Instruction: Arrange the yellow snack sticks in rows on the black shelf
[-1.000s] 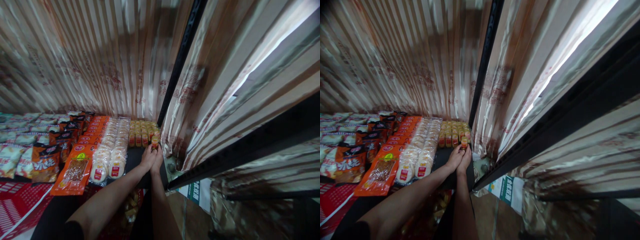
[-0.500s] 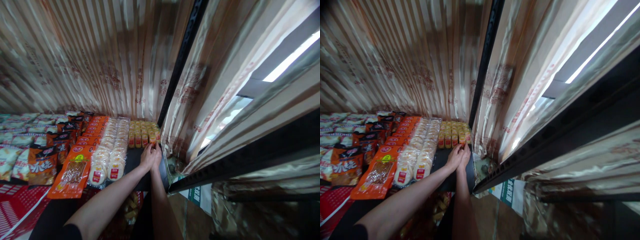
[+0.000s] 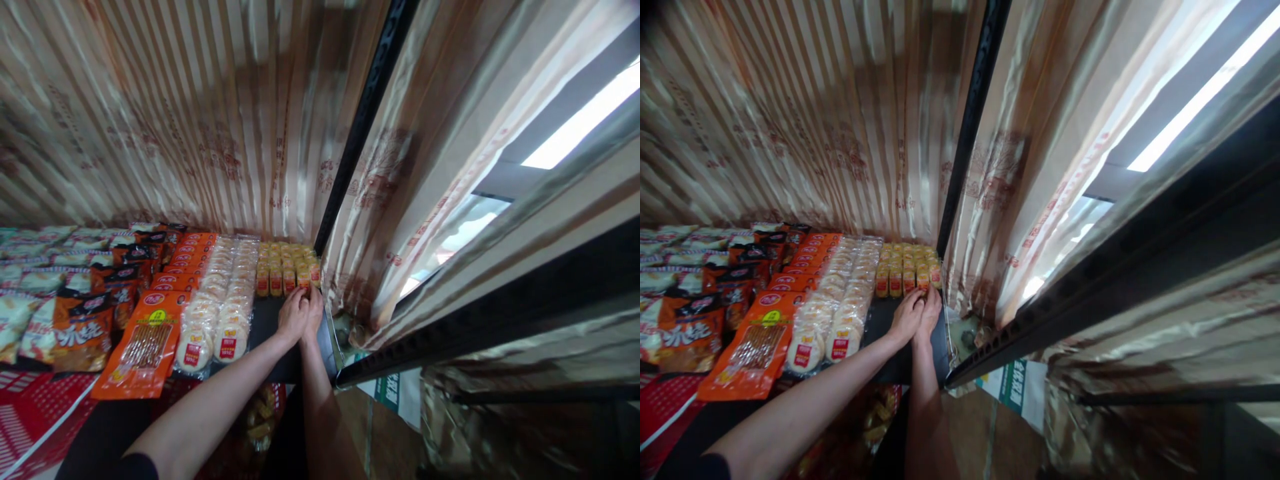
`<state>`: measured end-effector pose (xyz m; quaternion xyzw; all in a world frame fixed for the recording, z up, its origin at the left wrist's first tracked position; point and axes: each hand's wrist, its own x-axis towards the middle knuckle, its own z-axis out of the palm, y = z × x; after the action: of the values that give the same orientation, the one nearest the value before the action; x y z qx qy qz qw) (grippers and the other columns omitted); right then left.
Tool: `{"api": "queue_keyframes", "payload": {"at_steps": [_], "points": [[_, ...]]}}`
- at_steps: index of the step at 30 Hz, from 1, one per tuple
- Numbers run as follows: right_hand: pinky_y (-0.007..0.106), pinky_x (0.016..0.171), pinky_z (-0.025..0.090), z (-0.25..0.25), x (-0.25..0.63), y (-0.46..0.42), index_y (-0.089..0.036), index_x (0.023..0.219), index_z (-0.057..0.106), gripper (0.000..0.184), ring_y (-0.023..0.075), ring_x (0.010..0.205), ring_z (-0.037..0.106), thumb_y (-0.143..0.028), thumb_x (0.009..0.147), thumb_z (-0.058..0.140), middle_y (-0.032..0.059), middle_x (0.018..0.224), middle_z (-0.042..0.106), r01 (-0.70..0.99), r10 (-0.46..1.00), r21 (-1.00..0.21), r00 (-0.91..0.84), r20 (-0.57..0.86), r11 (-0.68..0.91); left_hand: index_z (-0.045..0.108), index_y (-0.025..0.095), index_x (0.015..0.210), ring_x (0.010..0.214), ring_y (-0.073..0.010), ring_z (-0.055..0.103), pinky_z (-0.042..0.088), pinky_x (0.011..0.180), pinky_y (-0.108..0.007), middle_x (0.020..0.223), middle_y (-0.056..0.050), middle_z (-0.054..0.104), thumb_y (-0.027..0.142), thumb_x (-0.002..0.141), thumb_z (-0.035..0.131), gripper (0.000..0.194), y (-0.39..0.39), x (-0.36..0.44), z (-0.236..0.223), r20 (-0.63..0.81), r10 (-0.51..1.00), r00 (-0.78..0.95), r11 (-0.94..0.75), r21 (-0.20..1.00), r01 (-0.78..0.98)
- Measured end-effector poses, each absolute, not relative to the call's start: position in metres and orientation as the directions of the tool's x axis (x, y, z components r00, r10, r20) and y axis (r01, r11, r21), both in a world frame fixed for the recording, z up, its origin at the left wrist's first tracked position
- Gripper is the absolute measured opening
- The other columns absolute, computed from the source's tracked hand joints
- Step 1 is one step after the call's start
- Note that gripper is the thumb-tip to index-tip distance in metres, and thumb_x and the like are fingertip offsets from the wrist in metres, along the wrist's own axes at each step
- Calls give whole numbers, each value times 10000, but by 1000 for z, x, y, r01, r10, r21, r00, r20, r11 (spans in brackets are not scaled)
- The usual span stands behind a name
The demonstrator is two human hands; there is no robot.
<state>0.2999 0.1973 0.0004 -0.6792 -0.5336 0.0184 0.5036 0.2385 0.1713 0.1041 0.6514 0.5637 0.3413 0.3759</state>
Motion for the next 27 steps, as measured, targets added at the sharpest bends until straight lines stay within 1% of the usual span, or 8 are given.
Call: {"api": "queue_keyframes", "payload": {"at_steps": [5,9,13,16,18,22,24,27], "points": [[383,968,406,-2,302,199,-117,1223,512,457,210,1103,510,-176,806,337,149,1173,577,691,770,-717,410,489,87,602,211,1160,1243,-162,462,332,1093,-296,1258,-37,586,9,773,340,508,178,252,91,47,992,113,-97,868,487],[384,970,403,-3,304,199,-130,1242,507,467,213,1134,491,-172,804,348,150,1203,563,703,809,-709,378,450,65,590,170,1157,1214,-171,489,349,1083,-321,1274,-69,568,63,807,383,421,187,238,73,35,992,122,-90,868,489],[387,944,414,-2,301,198,-123,1242,513,462,228,1133,477,-184,805,373,165,1204,540,712,790,-702,418,449,22,589,166,1152,1217,-184,487,330,1094,-337,1276,-89,560,82,826,372,400,188,238,67,46,991,125,-103,861,499],[381,925,420,0,298,198,-131,1228,531,449,230,1113,479,-192,809,384,159,1168,541,722,781,-692,438,445,-11,580,234,1167,1303,-196,390,273,1125,-371,1297,-54,543,63,821,353,448,185,259,65,71,989,133,-130,849,513],[381,917,421,1,297,197,-141,1225,537,447,230,1107,479,-186,810,378,152,1162,546,733,792,-680,423,441,-12,572,267,1178,1342,-209,324,267,1129,-400,1291,-38,548,80,827,356,452,185,273,62,90,981,174,-171,827,536],[381,922,412,1,298,196,-112,1223,540,449,232,1101,479,-182,813,371,169,1183,543,748,803,-664,388,452,12,506,245,1259,1363,-201,276,209,1148,-432,1324,-47,521,35,816,280,539,187,281,51,120,974,193,-214,765,608],[388,927,406,0,298,196,-127,1224,541,444,230,1104,477,-189,818,372,162,1197,538,756,796,-654,383,468,21,477,223,1285,1361,-187,278,182,1154,-422,1345,-54,500,-7,792,235,595,188,279,47,137,971,195,-230,755,614],[396,922,405,-1,299,195,-170,1211,556,425,228,1103,476,-203,826,379,138,1199,536,768,788,-641,390,477,8,465,207,1293,1348,-190,306,198,1148,-413,1347,-69,498,-30,771,231,619,188,278,46,155,970,188,-238,766,598]]}}
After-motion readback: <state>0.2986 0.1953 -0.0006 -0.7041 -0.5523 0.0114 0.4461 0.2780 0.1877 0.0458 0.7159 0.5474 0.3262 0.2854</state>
